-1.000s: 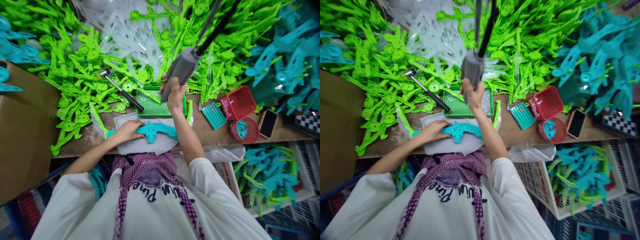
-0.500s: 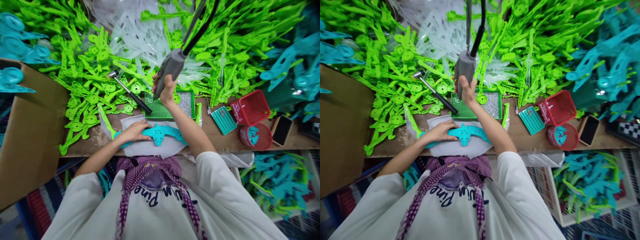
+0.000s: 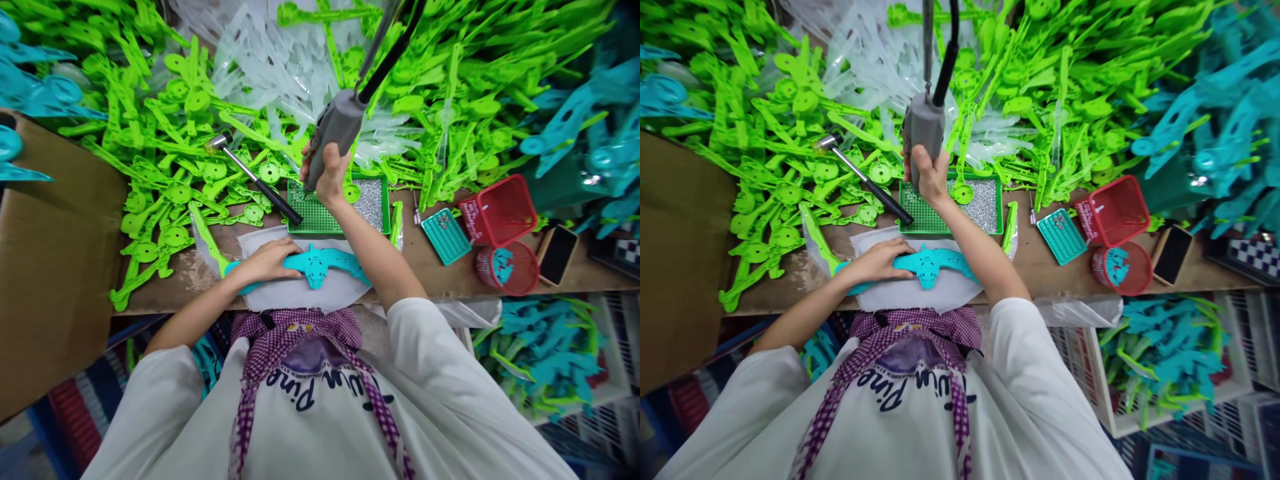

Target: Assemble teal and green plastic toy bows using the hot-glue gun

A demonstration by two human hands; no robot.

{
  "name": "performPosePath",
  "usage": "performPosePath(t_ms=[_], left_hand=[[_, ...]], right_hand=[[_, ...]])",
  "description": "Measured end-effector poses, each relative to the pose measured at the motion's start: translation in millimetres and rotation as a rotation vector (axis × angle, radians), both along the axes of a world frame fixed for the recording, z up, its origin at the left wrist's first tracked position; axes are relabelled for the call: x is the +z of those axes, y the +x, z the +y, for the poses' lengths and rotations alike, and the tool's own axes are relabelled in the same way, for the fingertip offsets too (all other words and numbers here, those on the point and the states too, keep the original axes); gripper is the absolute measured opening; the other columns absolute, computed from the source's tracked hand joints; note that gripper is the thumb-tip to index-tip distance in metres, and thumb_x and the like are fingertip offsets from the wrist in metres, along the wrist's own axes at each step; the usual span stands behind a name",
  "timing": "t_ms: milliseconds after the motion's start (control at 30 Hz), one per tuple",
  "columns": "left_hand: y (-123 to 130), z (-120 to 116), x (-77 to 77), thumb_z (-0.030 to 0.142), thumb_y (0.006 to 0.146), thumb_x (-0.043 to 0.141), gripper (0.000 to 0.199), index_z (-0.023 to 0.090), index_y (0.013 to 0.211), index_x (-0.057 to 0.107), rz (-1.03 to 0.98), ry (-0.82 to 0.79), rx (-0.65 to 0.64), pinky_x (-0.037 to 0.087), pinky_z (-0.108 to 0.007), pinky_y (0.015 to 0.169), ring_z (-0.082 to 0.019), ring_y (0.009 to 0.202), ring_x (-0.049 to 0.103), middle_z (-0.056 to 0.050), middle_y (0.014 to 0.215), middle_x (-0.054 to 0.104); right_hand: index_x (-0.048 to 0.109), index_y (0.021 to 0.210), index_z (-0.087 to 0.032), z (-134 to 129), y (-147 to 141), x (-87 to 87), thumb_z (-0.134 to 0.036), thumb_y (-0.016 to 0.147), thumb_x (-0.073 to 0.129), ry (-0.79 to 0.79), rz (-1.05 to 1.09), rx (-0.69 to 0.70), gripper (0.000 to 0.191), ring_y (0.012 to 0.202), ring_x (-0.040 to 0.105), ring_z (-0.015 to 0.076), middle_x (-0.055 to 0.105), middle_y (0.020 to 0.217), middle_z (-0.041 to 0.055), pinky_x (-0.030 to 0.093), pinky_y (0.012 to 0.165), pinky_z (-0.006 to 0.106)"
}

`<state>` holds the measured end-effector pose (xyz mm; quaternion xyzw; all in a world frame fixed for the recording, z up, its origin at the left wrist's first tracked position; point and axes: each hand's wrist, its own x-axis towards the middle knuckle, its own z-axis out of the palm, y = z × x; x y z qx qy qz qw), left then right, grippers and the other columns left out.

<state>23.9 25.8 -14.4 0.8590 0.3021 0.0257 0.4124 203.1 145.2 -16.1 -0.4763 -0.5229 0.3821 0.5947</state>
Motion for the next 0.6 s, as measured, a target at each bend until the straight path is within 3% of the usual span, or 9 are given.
performPosePath(t_ms=[67, 167, 233, 333, 467, 600], left_hand=[[-1, 1, 0.7, 0.050, 0.082, 0.077, 0.052, 0.021, 0.123, 0.064, -0.007, -0.008, 0.002, 0.052, -0.039, 0.088, -0.027, 0.103, 0.066, -0.010, 0.112, 0.066], [-3, 2, -0.4, 0.054, 0.082, 0.074, 0.054, 0.021, 0.123, 0.064, -0.012, -0.022, 0.004, 0.051, -0.040, 0.089, -0.028, 0.103, 0.065, -0.010, 0.112, 0.066], [-3, 3, -1.8, 0.056, 0.082, 0.074, 0.057, 0.019, 0.124, 0.064, -0.019, -0.035, 0.004, 0.050, -0.041, 0.092, -0.030, 0.106, 0.065, -0.011, 0.114, 0.066], [-3, 5, -3.7, 0.054, 0.082, 0.074, 0.056, 0.018, 0.124, 0.064, -0.026, -0.054, 0.003, 0.049, -0.042, 0.094, -0.031, 0.110, 0.063, -0.012, 0.117, 0.065], [-1, 5, -5.1, 0.052, 0.084, 0.073, 0.049, 0.021, 0.121, 0.065, -0.019, -0.062, 0.002, 0.049, -0.041, 0.093, -0.029, 0.108, 0.063, -0.009, 0.115, 0.065], [1, 6, -4.8, 0.056, 0.083, 0.072, 0.053, 0.022, 0.122, 0.064, 0.017, -0.061, 0.018, 0.049, -0.041, 0.093, -0.028, 0.106, 0.063, -0.009, 0.116, 0.064]], right_hand=[[0.063, 0.097, -0.024, -3, -2, 12.9, -0.094, 0.074, 0.036, -0.013, 0.018, -0.014, 0.079, 0.054, 0.062, 0.0153, 0.052, 0.060, -0.0028, 0.053, 0.050, 0.031], [0.062, 0.102, -0.025, -16, 10, 45.4, -0.097, 0.071, 0.031, -0.002, 0.139, -0.073, 0.084, 0.044, 0.052, 0.0128, 0.047, 0.055, -0.0054, 0.044, 0.043, 0.028], [0.062, 0.100, -0.027, -39, 32, 69.6, -0.097, 0.071, 0.031, 0.054, 0.252, -0.123, 0.082, 0.039, 0.046, 0.0118, 0.046, 0.052, -0.0061, 0.038, 0.039, 0.027], [0.064, 0.088, -0.030, -94, 73, 94.0, -0.098, 0.071, 0.032, 0.181, 0.317, -0.121, 0.076, 0.037, 0.044, 0.0123, 0.049, 0.052, -0.0043, 0.036, 0.035, 0.027], [0.069, 0.082, -0.031, -170, 107, 90.5, -0.090, 0.075, 0.045, 0.160, 0.226, -0.134, 0.063, 0.032, 0.044, 0.0155, 0.046, 0.044, -0.0040, 0.034, 0.032, 0.030], [0.070, 0.081, -0.028, -198, 106, 72.9, -0.095, 0.068, 0.047, 0.147, 0.262, -0.128, 0.072, 0.033, 0.047, 0.0168, 0.050, 0.044, -0.0030, 0.035, 0.032, 0.030]])
